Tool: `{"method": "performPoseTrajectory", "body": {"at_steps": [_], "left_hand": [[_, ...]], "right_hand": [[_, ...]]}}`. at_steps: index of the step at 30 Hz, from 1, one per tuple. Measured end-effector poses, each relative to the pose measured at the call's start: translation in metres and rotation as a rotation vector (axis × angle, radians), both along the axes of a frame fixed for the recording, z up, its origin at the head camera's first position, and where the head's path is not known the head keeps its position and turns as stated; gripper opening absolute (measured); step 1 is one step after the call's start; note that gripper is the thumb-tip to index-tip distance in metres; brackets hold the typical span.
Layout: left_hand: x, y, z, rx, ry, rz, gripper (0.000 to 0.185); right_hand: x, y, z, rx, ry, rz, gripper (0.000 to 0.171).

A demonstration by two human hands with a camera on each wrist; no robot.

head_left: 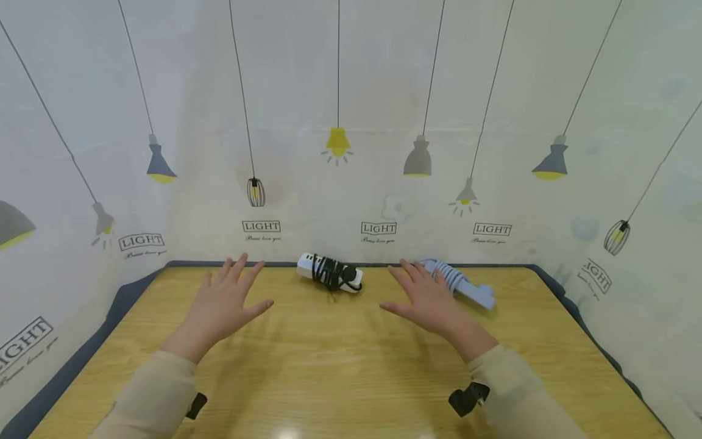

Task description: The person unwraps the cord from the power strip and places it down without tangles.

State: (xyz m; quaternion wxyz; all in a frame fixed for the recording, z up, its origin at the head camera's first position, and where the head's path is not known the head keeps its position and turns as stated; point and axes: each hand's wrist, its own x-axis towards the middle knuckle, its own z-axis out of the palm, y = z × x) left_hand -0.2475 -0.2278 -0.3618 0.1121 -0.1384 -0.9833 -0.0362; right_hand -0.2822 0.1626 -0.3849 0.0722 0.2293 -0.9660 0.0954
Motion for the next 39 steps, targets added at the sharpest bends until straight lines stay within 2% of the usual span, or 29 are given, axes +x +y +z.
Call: {"method": "performPoseTrajectory", "body": {"at_steps": [12,19,26,31,39], "left_hand": [[-0.006,0.021,0.003,-0.026,0.052,-0.039,0.075],[-0.009,0.033,0.002,-0.045,0.12,-0.068,0.067],[-0.007,0.049,0.003,-0.05,0.155,-0.107,0.057],[-0.007,0.057,0.003,-0.04,0.158,-0.13,0.054],[-0.009,0.071,-0.005,-0.011,0.18,-0.182,0.048]], "right_hand": [[0.004,0.009,0.007,0.004,0.015,0.034,0.082],[0.006,0.014,0.005,-0.008,0.033,0.055,0.083],[0.007,0.018,0.004,-0.009,0.052,0.063,0.082],[0.007,0.023,0.001,-0.029,0.095,0.072,0.073],[0.009,0.034,-0.007,-0.055,0.18,0.08,0.056]]}}
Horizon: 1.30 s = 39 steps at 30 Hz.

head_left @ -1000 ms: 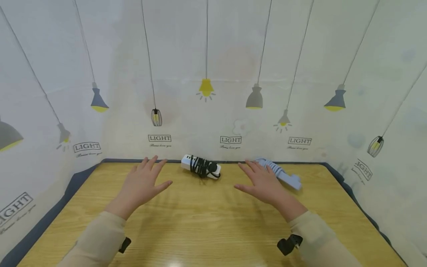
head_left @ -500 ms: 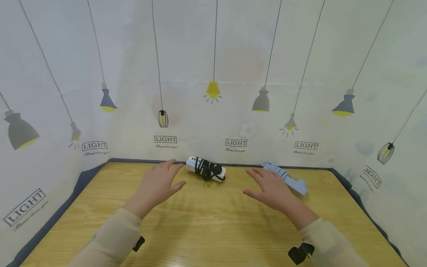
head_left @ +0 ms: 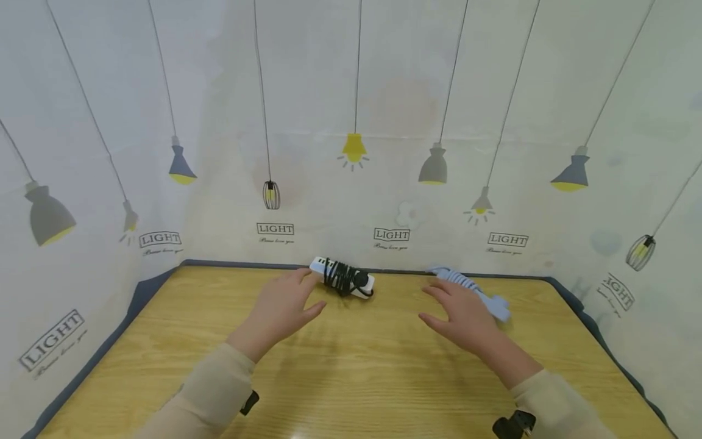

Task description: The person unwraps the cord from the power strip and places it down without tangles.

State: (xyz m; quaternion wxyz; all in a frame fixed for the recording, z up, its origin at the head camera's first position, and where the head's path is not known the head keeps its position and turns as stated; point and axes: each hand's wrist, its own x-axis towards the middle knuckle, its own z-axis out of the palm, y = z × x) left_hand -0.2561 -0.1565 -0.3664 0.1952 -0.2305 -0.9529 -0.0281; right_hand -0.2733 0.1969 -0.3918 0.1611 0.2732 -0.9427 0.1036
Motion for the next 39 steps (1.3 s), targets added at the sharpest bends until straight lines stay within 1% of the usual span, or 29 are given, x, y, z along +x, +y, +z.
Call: {"method": "performPoseTrajectory", "body": {"at_steps": [3,7,11,15,17,21,25,28,35,39], "left_hand": [[0.0,0.005,-0.002,0.003,0.001,-0.005,0.046],[-0.001,0.014,-0.002,-0.018,-0.019,0.004,0.048],[-0.001,0.025,0.003,-0.024,-0.04,-0.008,0.05],[0.001,0.036,0.009,-0.024,-0.051,-0.024,0.05],[0.001,0.04,0.009,-0.028,-0.051,-0.034,0.048],[0.001,0.049,0.005,-0.057,-0.052,-0.039,0.048],[0.001,0.06,0.004,-0.091,-0.089,-0.039,0.051],[0.0,0.068,0.003,-0.095,-0.109,-0.057,0.051],[-0.002,0.081,0.002,-0.113,-0.113,-0.084,0.049],[-0.001,0.083,0.001,-0.108,-0.088,-0.108,0.046]], "right_hand": [[0.001,0.005,-0.003,-0.008,0.034,0.006,0.053],[-0.001,0.014,-0.008,-0.016,0.099,0.008,0.049],[-0.006,0.028,-0.015,-0.034,0.165,-0.01,0.044],[-0.011,0.041,-0.018,-0.027,0.176,-0.041,0.044],[-0.013,0.046,-0.02,-0.019,0.169,-0.062,0.044],[-0.013,0.058,-0.023,-0.016,0.121,-0.122,0.043],[-0.012,0.071,-0.024,-0.004,0.061,-0.181,0.043],[-0.013,0.079,-0.025,0.016,0.024,-0.216,0.046],[-0.014,0.089,-0.026,0.044,-0.033,-0.268,0.049],[-0.018,0.094,-0.028,0.057,-0.07,-0.301,0.05]]}}
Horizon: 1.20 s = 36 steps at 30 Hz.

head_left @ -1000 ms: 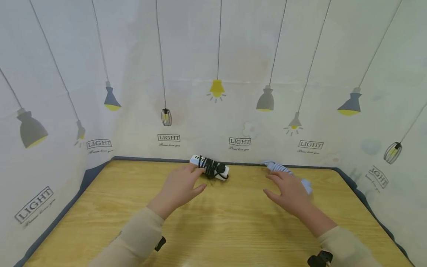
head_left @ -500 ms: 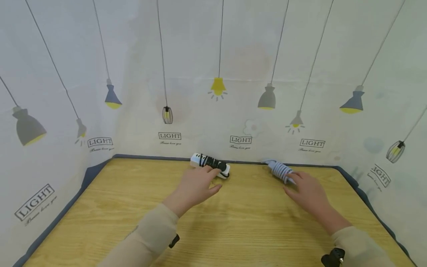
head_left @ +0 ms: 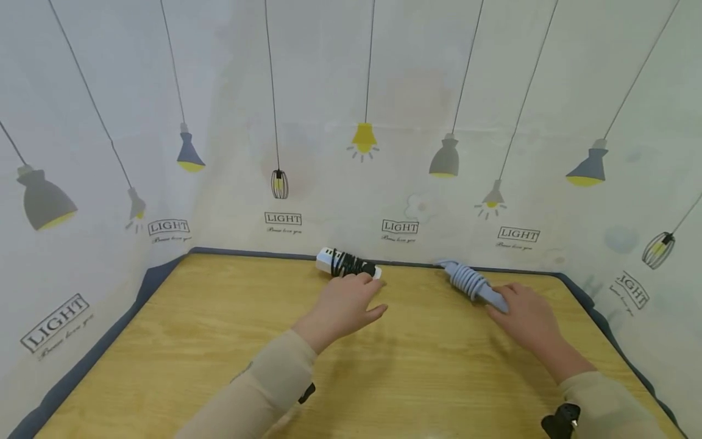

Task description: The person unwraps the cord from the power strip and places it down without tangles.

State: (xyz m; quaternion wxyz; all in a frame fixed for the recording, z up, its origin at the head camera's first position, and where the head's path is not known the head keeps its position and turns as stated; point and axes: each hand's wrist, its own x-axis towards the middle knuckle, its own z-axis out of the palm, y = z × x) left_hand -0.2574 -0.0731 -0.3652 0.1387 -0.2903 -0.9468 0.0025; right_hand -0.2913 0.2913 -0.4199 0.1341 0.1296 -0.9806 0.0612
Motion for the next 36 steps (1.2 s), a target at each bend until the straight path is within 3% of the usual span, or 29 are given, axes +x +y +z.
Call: {"method": "performPoseTrajectory", "body": {"at_steps": [5,19,30,36], "left_hand": [[-0.001,0.0,0.002,0.013,0.021,0.009,0.046],[-0.004,0.02,-0.005,-0.069,-0.065,0.007,0.048],[0.001,0.034,-0.004,-0.125,-0.093,-0.018,0.047],[0.002,0.043,-0.011,-0.188,-0.085,-0.032,0.047]], "right_hand": [[-0.006,0.01,-0.001,0.013,-0.028,-0.048,0.052],[-0.02,0.029,-0.011,-0.034,-0.156,-0.089,0.065],[-0.033,0.034,-0.007,-0.103,-0.356,0.01,0.061],[-0.038,0.037,-0.004,-0.152,-0.447,0.021,0.07]]}}
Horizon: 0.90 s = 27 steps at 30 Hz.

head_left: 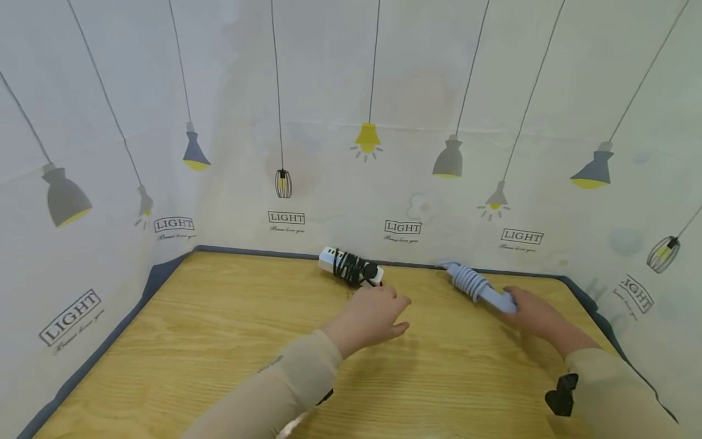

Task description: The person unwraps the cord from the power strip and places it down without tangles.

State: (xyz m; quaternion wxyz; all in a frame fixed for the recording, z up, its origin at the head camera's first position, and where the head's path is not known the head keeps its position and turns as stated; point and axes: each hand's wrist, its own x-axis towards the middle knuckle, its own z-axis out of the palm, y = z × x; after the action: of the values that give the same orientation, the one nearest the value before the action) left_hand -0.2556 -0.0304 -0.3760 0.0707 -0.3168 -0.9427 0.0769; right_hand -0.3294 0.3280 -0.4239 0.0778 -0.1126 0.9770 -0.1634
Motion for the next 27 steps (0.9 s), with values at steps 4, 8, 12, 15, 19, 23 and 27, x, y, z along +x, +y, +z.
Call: {"method": "performPoseTrajectory", "body": {"at_steps": [4,8,12,15,19,23,27], "left_hand": [[0.001,0.003,-0.003,-0.025,0.01,-0.017,0.046],[0.002,0.006,-0.004,-0.024,0.001,-0.025,0.045],[0.001,0.009,-0.006,-0.03,-0.013,-0.035,0.045],[0.003,0.011,-0.008,-0.04,0.0,-0.039,0.045],[0.006,0.01,-0.008,-0.048,0.026,-0.038,0.044],[0.007,0.009,-0.008,-0.05,0.032,-0.04,0.045],[0.008,0.008,-0.008,-0.052,0.033,-0.045,0.045]], "right_hand": [[-0.004,0.0,-0.003,0.014,-0.007,-0.013,0.073],[-0.008,-0.001,-0.006,0.035,-0.012,-0.04,0.075],[-0.009,-0.003,-0.003,0.056,-0.031,-0.058,0.079],[-0.007,-0.005,0.0,0.063,-0.027,-0.047,0.079],[-0.003,-0.007,0.002,0.059,0.002,-0.003,0.073],[0.001,-0.011,0.004,0.032,0.0,0.015,0.073],[0.005,-0.017,0.005,-0.006,0.012,0.028,0.075]]}}
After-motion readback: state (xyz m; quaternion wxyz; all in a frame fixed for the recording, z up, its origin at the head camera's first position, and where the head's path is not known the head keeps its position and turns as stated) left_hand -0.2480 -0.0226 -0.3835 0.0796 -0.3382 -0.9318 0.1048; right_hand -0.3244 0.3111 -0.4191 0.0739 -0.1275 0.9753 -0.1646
